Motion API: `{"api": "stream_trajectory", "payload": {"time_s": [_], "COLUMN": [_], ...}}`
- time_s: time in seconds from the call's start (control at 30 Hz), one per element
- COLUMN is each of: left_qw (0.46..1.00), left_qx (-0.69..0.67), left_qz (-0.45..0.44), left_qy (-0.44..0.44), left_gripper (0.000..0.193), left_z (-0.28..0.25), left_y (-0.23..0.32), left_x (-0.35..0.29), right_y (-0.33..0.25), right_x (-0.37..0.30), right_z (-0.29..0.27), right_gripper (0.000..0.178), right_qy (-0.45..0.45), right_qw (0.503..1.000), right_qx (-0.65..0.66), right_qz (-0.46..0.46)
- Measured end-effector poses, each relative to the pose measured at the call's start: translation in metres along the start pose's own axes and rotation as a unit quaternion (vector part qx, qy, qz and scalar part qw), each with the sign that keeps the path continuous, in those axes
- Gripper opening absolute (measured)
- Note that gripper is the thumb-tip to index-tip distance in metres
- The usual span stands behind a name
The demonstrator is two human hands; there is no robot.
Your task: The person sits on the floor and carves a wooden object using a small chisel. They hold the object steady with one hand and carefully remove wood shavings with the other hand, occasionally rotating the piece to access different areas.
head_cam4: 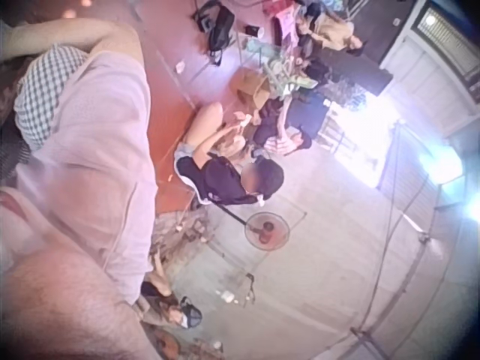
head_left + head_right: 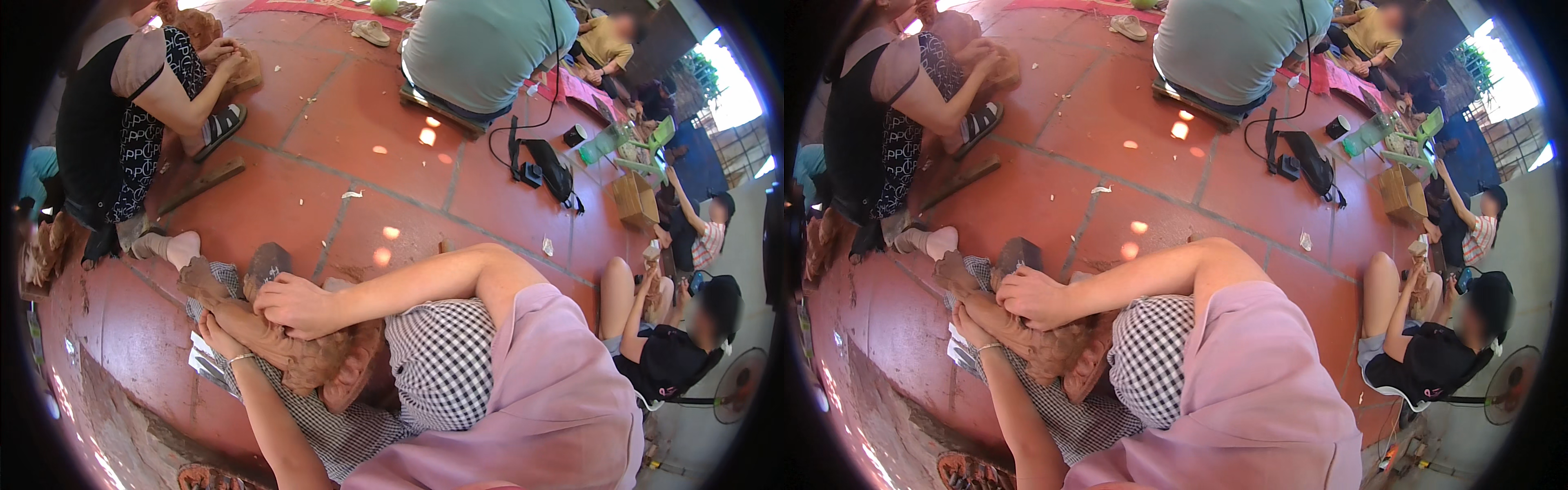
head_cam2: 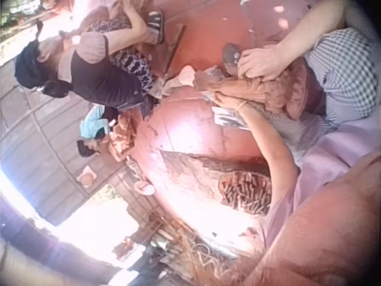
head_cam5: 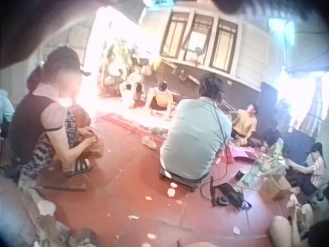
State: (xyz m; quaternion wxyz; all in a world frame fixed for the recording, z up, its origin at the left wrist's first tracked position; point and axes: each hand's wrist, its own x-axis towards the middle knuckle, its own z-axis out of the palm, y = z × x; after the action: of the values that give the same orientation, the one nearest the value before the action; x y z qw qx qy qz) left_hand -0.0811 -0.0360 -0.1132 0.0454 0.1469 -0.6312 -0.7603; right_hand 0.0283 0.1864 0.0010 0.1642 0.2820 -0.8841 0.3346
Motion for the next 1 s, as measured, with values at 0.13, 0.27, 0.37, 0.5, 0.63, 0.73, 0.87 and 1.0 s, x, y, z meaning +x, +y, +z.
{"api": "stream_trajectory", "payload": {"time_s": [0.13,0.27,0.37,0.5,0.63,0.73,0.87,1.0], "left_qw": [1.000,1.000,0.978,0.953,0.992,0.999,0.998,0.998], "left_qx": [-0.004,0.012,0.181,0.270,0.090,-0.009,-0.057,-0.053], "left_qz": [-0.005,0.009,0.102,0.137,0.090,0.036,0.016,0.016], "left_qy": [-0.006,-0.001,-0.010,0.004,0.015,0.018,0.024,0.027], "left_gripper": [0.022,0.025,0.027,0.028,0.022,0.018,0.017,0.017], "left_z": [-0.005,-0.014,-0.028,-0.039,-0.018,0.000,-0.002,-0.002], "left_y": [-0.004,-0.011,-0.043,-0.032,-0.016,-0.008,-0.009,-0.009], "left_x": [0.004,0.007,0.029,0.035,0.016,0.005,0.004,0.002], "right_y": [0.000,-0.002,0.002,0.001,0.007,0.022,0.024,0.011], "right_x": [-0.009,-0.012,-0.005,0.005,-0.004,-0.020,-0.017,-0.013], "right_z": [-0.003,-0.012,-0.010,-0.011,-0.022,-0.035,-0.048,-0.049], "right_gripper": [0.022,0.024,0.024,0.023,0.022,0.014,0.017,0.016], "right_qy": [-0.003,-0.031,-0.026,-0.020,-0.032,0.003,-0.003,-0.005], "right_qw": [1.000,0.999,0.999,0.999,0.994,0.911,0.801,0.797], "right_qx": [0.017,0.011,-0.031,0.032,0.081,0.258,0.350,0.366], "right_qz": [0.013,0.019,0.014,0.007,0.069,0.323,0.485,0.480]}}
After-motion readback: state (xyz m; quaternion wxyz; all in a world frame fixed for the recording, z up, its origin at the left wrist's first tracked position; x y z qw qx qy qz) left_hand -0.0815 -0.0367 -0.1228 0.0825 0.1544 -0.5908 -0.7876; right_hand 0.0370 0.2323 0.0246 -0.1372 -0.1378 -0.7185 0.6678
